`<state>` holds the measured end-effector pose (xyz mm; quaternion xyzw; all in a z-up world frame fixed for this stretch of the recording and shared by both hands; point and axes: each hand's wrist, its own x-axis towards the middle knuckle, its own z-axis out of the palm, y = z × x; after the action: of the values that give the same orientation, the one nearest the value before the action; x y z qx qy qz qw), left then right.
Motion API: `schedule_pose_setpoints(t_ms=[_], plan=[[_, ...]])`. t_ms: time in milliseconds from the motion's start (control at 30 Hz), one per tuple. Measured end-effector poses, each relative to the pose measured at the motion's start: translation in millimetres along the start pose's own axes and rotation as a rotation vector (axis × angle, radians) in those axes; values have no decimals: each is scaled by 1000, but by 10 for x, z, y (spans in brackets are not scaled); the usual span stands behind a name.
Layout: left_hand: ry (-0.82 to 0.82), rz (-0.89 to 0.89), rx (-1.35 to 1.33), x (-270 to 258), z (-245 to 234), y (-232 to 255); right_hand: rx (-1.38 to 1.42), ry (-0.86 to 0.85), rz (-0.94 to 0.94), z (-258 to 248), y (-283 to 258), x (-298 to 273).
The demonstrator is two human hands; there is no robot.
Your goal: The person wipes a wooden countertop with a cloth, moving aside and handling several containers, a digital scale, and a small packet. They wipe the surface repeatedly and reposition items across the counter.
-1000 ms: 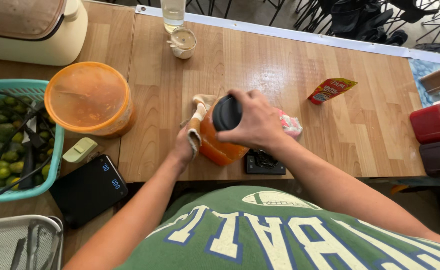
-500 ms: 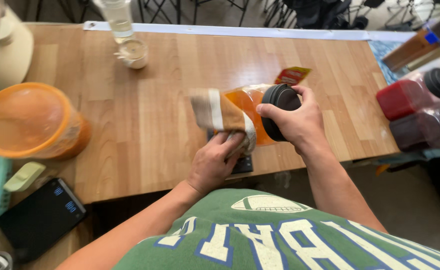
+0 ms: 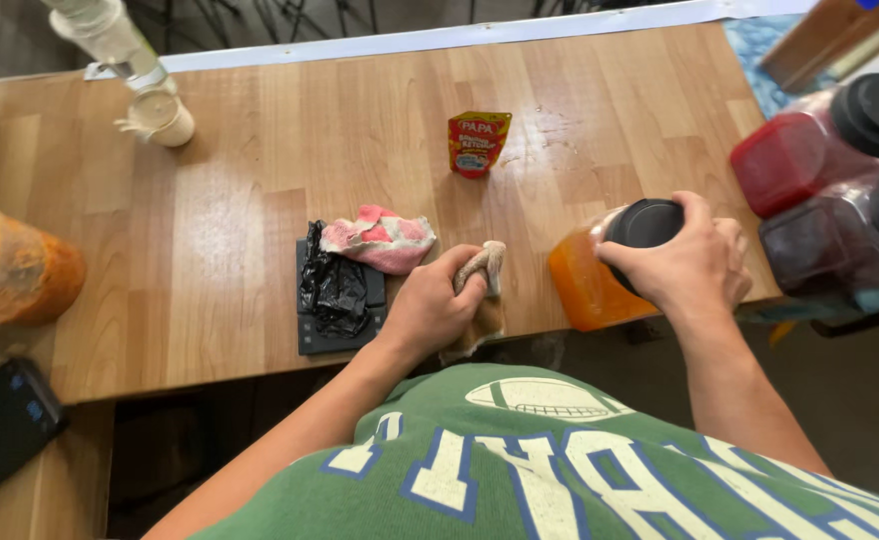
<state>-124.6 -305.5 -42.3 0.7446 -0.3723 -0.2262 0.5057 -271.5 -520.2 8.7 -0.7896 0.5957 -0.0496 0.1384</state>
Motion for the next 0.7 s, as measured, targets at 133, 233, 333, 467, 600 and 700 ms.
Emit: schedule_pose_setpoints(t_ms=[133,233,333,467,600,700], plan=[[103,-169,66,-45,-19,55,-72,-83,-93,-9,119,286],[243,-264,136,-153,-270,-43,2,55,-413,69,8,309],[407,-449,145,-265,-673,-248,205,23,-626,149,-341,263],[673,-562,192,-584,-1461,-739,258,-170,-757,326,-982,-34],[873,-557,-17,-1006,-2347,-1286,317,-379,-865,517,-1584,-556],[1044,-630,-342,-1472,-3011,-1691,266,-587,-821,719,-2127,-1068]])
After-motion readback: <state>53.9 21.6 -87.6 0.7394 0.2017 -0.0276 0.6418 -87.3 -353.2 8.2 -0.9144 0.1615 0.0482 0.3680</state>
